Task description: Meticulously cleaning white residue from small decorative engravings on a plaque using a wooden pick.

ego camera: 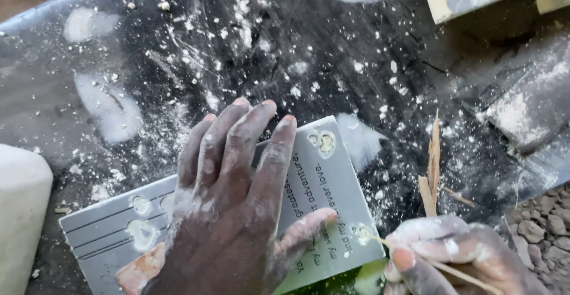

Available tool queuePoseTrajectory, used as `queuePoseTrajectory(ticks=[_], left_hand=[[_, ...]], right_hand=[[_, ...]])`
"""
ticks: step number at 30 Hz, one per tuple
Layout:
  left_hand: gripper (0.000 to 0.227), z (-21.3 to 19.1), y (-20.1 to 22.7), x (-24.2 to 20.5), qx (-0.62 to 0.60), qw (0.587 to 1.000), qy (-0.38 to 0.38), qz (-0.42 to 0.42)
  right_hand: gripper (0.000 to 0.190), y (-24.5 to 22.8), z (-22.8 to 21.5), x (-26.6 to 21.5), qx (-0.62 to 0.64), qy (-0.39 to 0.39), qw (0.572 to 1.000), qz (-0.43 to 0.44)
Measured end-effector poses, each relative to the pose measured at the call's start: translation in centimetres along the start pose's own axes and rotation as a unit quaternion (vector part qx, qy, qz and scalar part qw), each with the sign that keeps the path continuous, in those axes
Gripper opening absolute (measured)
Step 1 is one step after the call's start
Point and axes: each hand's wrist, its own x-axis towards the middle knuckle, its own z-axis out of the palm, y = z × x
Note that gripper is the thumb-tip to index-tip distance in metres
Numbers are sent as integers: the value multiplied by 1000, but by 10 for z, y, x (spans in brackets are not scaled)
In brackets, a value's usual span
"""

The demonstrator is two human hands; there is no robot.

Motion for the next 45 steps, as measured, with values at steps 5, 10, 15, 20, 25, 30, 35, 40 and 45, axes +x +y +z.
queuePoseTrajectory(ticks=[5,10,15,20,25,30,35,40,45], left_hand=[[110,3,1,-1,3,1000,2,1],[102,2,6,-3,6,1000,-9,-6],[96,2,8,-5,-10,1000,4,-5],[97,-1,9,-6,2,1000,7,-4],[101,1,7,-4,2,1000,6,-4],[99,0,8,-2,9,1000,10,-2],[94,3,6,-5,1,1000,13,1],[89,4,6,-5,2,999,38,11],[94,4,7,-6,15,999,36,17]], right_hand=[[11,69,93,-19,-493,251,666,-500],[29,57,77,-22,-536,85,695,-471],[21,37,89,-17,-457,160,834,-264],[13,100,127,-6,-349,212,695,-592],[17,72,83,-2,-600,145,481,-623],[11,55,88,-11,-521,109,704,-471],[14,84,118,-11,-445,269,679,-518],[20,81,112,-8,-425,225,714,-508],[46,48,77,-11,-491,120,776,-378]])
